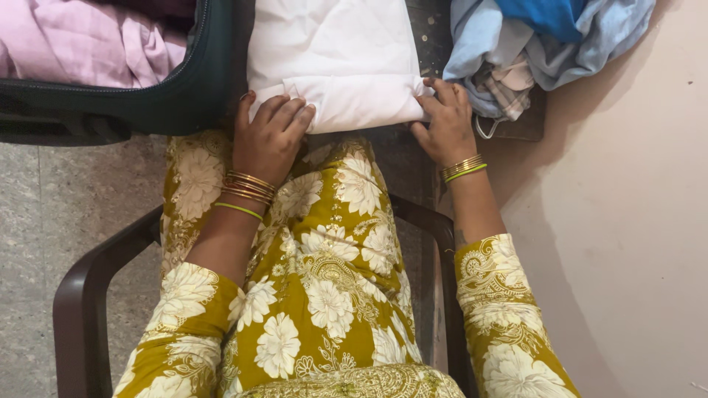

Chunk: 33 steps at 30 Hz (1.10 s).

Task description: The person folds white and blue clothing items by hand on a wooden surface and places them into a black suitcase.

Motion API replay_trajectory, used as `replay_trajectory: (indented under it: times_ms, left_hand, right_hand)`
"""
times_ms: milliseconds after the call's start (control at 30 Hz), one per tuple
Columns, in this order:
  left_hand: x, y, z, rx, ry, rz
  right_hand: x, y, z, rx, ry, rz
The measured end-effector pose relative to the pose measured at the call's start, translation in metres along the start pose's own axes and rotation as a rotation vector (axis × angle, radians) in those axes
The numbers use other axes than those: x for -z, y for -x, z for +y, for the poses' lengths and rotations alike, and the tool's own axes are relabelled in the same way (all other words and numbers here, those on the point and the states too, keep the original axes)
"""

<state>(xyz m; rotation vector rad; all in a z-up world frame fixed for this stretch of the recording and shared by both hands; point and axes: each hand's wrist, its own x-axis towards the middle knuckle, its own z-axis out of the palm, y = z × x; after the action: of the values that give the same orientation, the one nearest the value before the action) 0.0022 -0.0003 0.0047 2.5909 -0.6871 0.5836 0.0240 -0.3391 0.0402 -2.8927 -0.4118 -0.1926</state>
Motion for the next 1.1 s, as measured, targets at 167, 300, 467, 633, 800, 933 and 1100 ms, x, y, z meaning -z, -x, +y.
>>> replay_trajectory:
  times_ms: [167, 300, 467, 633, 800, 933, 1100]
  left_hand:
    - [-0.003, -0.001, -0.006, 0.03, 0.009, -0.009]
    - [0.005, -0.005, -0.007, 0.043, 0.02, 0.009]
    - [0.017, -0.01, -0.008, 0.046, 0.066, 0.034]
    - [0.021, -0.022, -0.011, 0.082, 0.137, -0.012]
    - [0.03, -0.037, -0.013, 0.205, 0.141, -0.144]
    - [0.02, -0.043, -0.016, 0.297, 0.126, -0.212]
    - [-0.001, -0.034, -0.018, 0.066, -0.078, 0.222]
  right_hand:
    - [-0.004, 0.0, 0.009, 0.057, -0.073, 0.03]
    - [-0.003, -0.002, 0.013, 0.11, -0.195, 0.034]
    - [0.0, -0.004, 0.008, 0.05, -0.373, 0.076]
    - [0.001, -0.003, 0.005, -0.243, -0.474, 0.029]
    - [-0.006, -0.005, 0.009, -0.293, -0.544, 0.02]
    - [-0.015, -0.004, 0.018, -0.35, -0.529, 0.005]
    - [-0.025, -0.004, 0.031, -0.419, -0.472, -0.005]
